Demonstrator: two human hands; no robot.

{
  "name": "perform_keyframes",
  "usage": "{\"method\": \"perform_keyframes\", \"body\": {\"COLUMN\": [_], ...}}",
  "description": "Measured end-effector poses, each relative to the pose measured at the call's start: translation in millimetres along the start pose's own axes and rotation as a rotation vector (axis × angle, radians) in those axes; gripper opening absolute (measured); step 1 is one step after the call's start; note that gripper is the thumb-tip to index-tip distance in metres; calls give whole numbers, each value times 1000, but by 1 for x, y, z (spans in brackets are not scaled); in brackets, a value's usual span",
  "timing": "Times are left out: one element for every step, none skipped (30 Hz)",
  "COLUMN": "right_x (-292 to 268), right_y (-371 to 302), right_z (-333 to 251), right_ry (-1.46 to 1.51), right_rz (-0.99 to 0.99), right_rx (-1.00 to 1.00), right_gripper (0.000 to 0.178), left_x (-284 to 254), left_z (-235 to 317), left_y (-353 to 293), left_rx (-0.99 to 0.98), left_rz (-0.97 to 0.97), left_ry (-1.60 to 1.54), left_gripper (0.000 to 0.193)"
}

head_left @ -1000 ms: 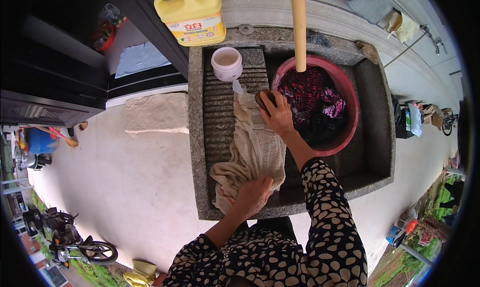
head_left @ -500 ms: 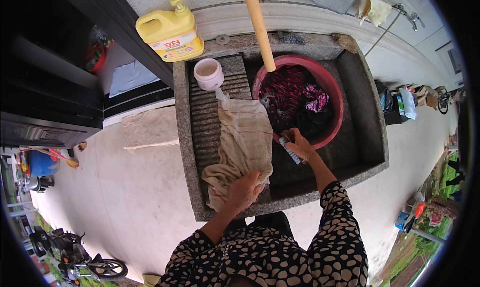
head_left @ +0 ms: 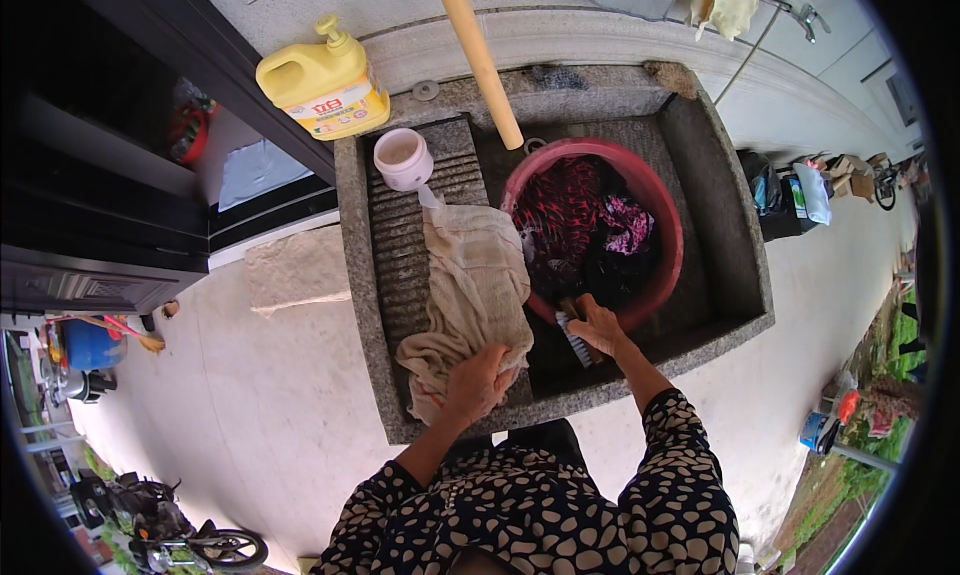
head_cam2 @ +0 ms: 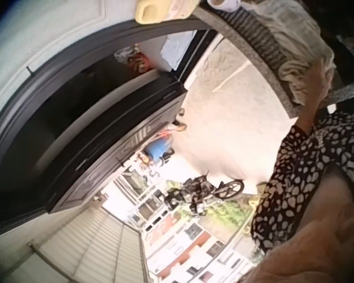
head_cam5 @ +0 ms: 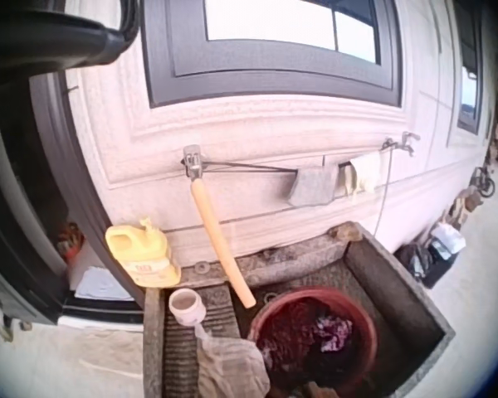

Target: The person washes clothes by hand at an outdoor stone washbasin. They fill a green basin with water, soak and scrub a light-colored cloth on the washboard, then transfer dark garments to a red basin for rinsing. The person scrubs the cloth again with a brush and rinses it under the tap.

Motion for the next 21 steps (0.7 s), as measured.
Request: {"method": "perform_keyframes", "body": {"right_x": [1, 1, 0, -6, -14, -23, -20, -10, 6, 22, 33, 38, 39, 40, 35, 20, 0, -15, -29, -40, -38], "right_y": [-1, 0, 5, 7, 8, 12, 36, 60, 77, 88, 97, 106, 115, 124, 130, 134, 138, 133, 114, 87, 67], "right_z": [5, 7, 8, -7, -21, -37, -34, -27, -26, -31, -34, -36, -36, -36, -38, -41, -48, -56, -75, -99, -116], "right_ry": [26, 134, 238, 344, 551, 645, 526, 404, 213, 18, -177, -313, -450, -586, -596, -360, -132, 96, 259, 421, 590], "right_rz": [-30, -70, -114, -158, -209, -168, -56, 54, 225, 399, 573, 527, 480, 434, 353, 244, 140, 36, 33, 29, 31], "right_rx": [33, 12, -9, -35, -2, -6, -53, -99, -162, -228, -293, -317, -341, -365, -303, -270, -241, -205, -246, -278, -305], "right_gripper": [52, 53, 54, 54, 53, 55, 58, 62, 64, 67, 70, 70, 69, 69, 63, 60, 57, 55, 54, 53, 53], "left_x": [0, 0, -1, -2, -3, -4, -5, -5, -6, -7, -6, -6, -7, -7, -13, -23, -33, -42, -52, -61, -66], "left_z": [1, 2, 2, 1, 2, 4, 6, 8, 8, 8, 6, 5, 4, 4, 12, 18, 22, 23, 14, 2, -5], "left_y": [1, 1, 0, 0, -2, -1, 4, 7, 6, 6, 6, 5, 4, 3, 5, 3, 2, 1, 1, 1, -2], "left_rx": [-4, 0, -1, -2, -9, -5, 5, 22, 25, 32, 22, 21, 20, 20, -78, -3, 77, 158, 49, -62, -169], "left_rz": [1, 0, 3, 9, 7, -5, -14, -14, -11, -5, -14, -1, 12, 23, -13, 29, 80, 129, 211, 286, 354], "left_ry": [-5, -3, -2, 5, 5, 2, 4, -7, -7, -8, -9, -6, -2, 1, -82, 4, 92, 178, 276, 367, 458], "left_gripper": [31, 31, 31, 32, 32, 32, 32, 32, 32, 32, 33, 34, 34, 35, 37, 39, 40, 42, 44, 47, 49]}}
Point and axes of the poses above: each hand's wrist, its own y-axis towards the middle knuckle, its own x-axis out of the palm, z = x × y, the point moved 2 cm from there along y, towards the middle knuckle, and after that the axes turned 7 degrees about x, right-handed, at the moved point
